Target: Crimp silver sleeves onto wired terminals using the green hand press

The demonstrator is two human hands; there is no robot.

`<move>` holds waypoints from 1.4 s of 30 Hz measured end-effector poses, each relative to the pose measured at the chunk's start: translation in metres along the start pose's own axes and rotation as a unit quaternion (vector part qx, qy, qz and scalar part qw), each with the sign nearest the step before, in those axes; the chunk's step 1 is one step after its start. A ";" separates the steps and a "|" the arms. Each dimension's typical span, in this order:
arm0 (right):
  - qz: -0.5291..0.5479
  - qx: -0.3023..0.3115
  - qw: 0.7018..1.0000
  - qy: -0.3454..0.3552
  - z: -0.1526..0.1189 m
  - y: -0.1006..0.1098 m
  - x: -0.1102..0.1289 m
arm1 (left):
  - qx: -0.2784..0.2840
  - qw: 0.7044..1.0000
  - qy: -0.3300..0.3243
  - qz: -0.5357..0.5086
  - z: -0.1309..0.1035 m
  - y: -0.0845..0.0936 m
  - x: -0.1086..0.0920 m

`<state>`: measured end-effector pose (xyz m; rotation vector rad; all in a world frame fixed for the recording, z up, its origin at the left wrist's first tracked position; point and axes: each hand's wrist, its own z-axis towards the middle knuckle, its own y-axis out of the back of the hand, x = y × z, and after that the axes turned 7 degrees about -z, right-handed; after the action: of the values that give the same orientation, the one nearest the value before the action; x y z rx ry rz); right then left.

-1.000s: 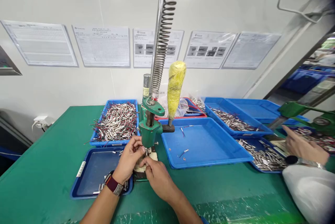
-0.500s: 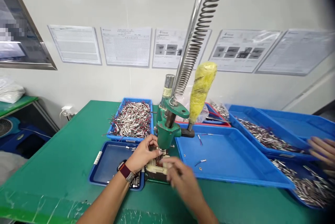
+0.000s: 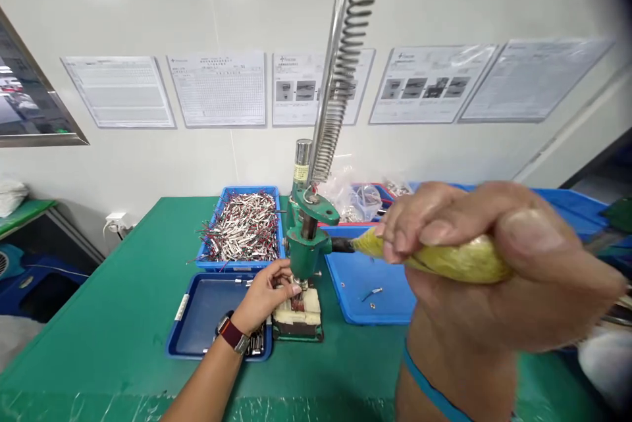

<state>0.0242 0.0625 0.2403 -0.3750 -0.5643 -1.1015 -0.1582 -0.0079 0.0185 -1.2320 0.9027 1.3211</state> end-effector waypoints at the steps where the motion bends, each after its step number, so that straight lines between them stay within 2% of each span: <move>1: 0.012 -0.009 1.000 0.016 -0.013 0.000 0.008 | 0.005 1.000 -0.002 0.004 0.000 0.000 0.000; 3: 0.046 -0.031 0.998 0.026 -0.027 0.001 0.009 | 0.011 1.000 -0.004 0.001 0.000 -0.001 0.000; 4: 0.046 -0.034 0.998 0.019 -0.030 0.003 0.002 | 0.011 1.000 0.000 -0.006 -0.001 -0.001 0.000; 6: 0.000 -0.010 1.000 -0.005 -0.033 0.017 -0.032 | 0.004 0.999 0.016 -0.029 -0.002 -0.002 0.001; 8: -0.136 0.055 0.987 -0.069 -0.044 0.045 -0.082 | -0.004 0.998 0.034 -0.048 -0.002 -0.004 0.001; 9: -0.230 0.105 0.960 -0.117 -0.052 0.063 -0.107 | -0.010 0.998 0.036 -0.052 -0.002 -0.005 0.001; 10: -0.335 0.160 0.911 -0.181 -0.063 0.082 -0.131 | -0.015 0.998 0.033 -0.051 -0.002 -0.006 0.002; 11: -0.417 0.214 0.849 -0.244 -0.074 0.100 -0.152 | -0.020 0.998 0.024 -0.047 -0.002 -0.007 0.002; 13: -0.478 0.269 0.776 -0.312 -0.097 0.131 -0.180 | -0.027 0.999 0.005 -0.038 -0.003 -0.011 0.004; 14: -0.483 0.288 0.758 -0.330 -0.107 0.141 -0.187 | -0.029 0.999 0.001 -0.039 -0.003 -0.014 0.006; 16: -0.478 0.318 0.742 -0.346 -0.120 0.152 -0.191 | -0.035 0.997 0.021 -0.064 0.001 -0.017 0.007; 19: -0.475 0.358 0.719 -0.361 -0.131 0.150 -0.190 | -0.063 0.990 0.056 -0.109 0.014 -0.012 0.001; 21: -0.478 0.370 0.708 -0.366 -0.135 0.145 -0.192 | -0.153 0.986 -0.012 -0.062 0.025 0.002 -0.010; 22: -0.480 0.372 0.705 -0.367 -0.137 0.142 -0.194 | -0.219 0.973 -0.077 0.000 0.029 0.013 -0.018; 23: -0.480 0.371 0.706 -0.366 -0.139 0.139 -0.197 | -0.279 0.947 -0.139 0.082 0.030 0.025 -0.025; 24: -0.478 0.369 0.708 -0.366 -0.140 0.136 -0.199 | -0.317 0.919 -0.175 0.155 0.027 0.038 -0.031; 25: -0.474 0.366 0.712 -0.367 -0.140 0.134 -0.202 | -0.332 0.900 -0.183 0.216 0.022 0.051 -0.036; 26: -0.467 0.363 0.716 -0.371 -0.140 0.132 -0.204 | -0.324 0.896 -0.162 0.259 0.015 0.063 -0.038; 28: -0.446 0.355 0.727 -0.383 -0.139 0.130 -0.207 | -0.251 0.918 -0.067 0.299 -0.004 0.081 -0.035; 30: -0.413 0.328 0.756 -0.387 -0.136 0.130 -0.206 | -0.151 0.930 0.034 0.332 -0.020 0.092 -0.024; 31: -0.394 0.304 0.779 -0.381 -0.134 0.131 -0.205 | -0.118 0.924 0.065 0.358 -0.026 0.096 -0.018; 33: -0.366 0.242 0.823 -0.362 -0.132 0.132 -0.202 | -0.097 0.896 0.078 0.426 -0.033 0.101 -0.008; 35: -0.365 0.170 0.845 -0.351 -0.131 0.131 -0.198 | -0.105 0.862 0.052 0.493 -0.034 0.104 -0.002; 37: -0.367 0.097 0.858 -0.346 -0.132 0.123 -0.192 | -0.100 0.841 0.039 0.530 -0.033 0.106 0.001; 40: -0.268 0.001 0.903 -0.337 -0.142 0.097 -0.174 | -0.083 0.826 0.043 0.556 -0.032 0.106 0.002; 42: -0.175 -0.007 0.921 -0.348 -0.154 0.072 -0.158 | -0.080 0.823 0.031 0.562 -0.033 0.105 0.003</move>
<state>0.0739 0.1221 0.0216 -0.7067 -1.2938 -1.3069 -0.2554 -0.0552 -0.0038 -0.8161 1.7220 2.3092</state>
